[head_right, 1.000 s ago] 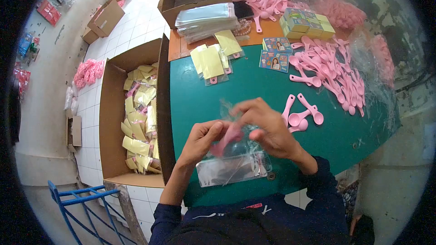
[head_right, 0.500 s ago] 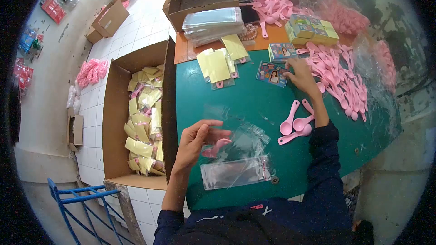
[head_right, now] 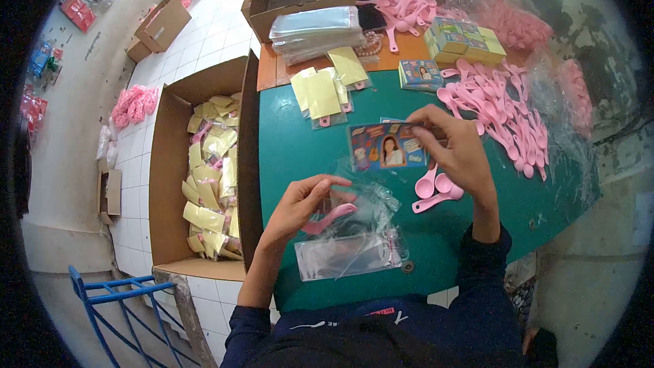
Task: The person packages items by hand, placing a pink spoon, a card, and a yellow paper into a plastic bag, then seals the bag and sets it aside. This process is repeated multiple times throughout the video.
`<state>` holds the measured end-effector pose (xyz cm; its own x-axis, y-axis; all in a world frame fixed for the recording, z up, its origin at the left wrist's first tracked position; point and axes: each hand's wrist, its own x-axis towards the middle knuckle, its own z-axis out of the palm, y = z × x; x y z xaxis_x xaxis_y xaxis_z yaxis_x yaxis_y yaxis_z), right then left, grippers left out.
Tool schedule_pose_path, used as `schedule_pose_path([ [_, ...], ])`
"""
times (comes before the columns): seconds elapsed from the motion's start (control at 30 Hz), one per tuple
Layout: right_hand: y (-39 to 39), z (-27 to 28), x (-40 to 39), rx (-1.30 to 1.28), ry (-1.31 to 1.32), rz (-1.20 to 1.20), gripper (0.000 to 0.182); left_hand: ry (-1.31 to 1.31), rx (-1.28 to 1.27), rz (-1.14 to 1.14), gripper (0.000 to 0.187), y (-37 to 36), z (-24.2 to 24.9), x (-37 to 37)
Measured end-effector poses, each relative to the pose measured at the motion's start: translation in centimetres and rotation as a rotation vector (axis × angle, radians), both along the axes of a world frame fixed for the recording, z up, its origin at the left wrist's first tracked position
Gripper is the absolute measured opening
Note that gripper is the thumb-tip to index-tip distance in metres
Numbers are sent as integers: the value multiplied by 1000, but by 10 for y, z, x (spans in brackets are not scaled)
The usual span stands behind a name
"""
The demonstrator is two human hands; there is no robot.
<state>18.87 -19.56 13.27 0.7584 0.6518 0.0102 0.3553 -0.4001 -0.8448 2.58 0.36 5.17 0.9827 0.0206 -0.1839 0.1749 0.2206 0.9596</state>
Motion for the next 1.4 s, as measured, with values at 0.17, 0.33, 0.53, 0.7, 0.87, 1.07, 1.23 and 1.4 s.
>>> schedule_pose_path([
  [0.17, 2, 6, -12, -53, -316, 301, 14, -22, 28, -10, 35, -3, 0, 2],
  [0.33, 7, 3, -20, -23, -402, 440, 13, -20, 277, -85, 31, -1, 0, 3],
  [0.53, 19, -23, -37, -131, -252, 612, 28, -98, 444, -93, 64, -22, 7, -2],
  [0.7, 17, -50, -42, -17, -3, 569, 19, -39, 513, -46, 77, -21, 9, -16],
  [0.87, 2, -45, -35, 35, 225, 342, 20, -129, 279, -210, 78, 18, -6, -39],
  [1.07, -7, -49, -41, 39, 523, 276, 14, -33, 98, -77, 70, 21, -2, -49],
  [1.23, -10, -48, -52, 42, 229, 134, 17, -60, 368, 134, 61, 1, -10, -45],
  [1.4, 11, -62, -69, 30, -175, 435, 36, 117, -328, 127, 60, -35, -35, -60],
])
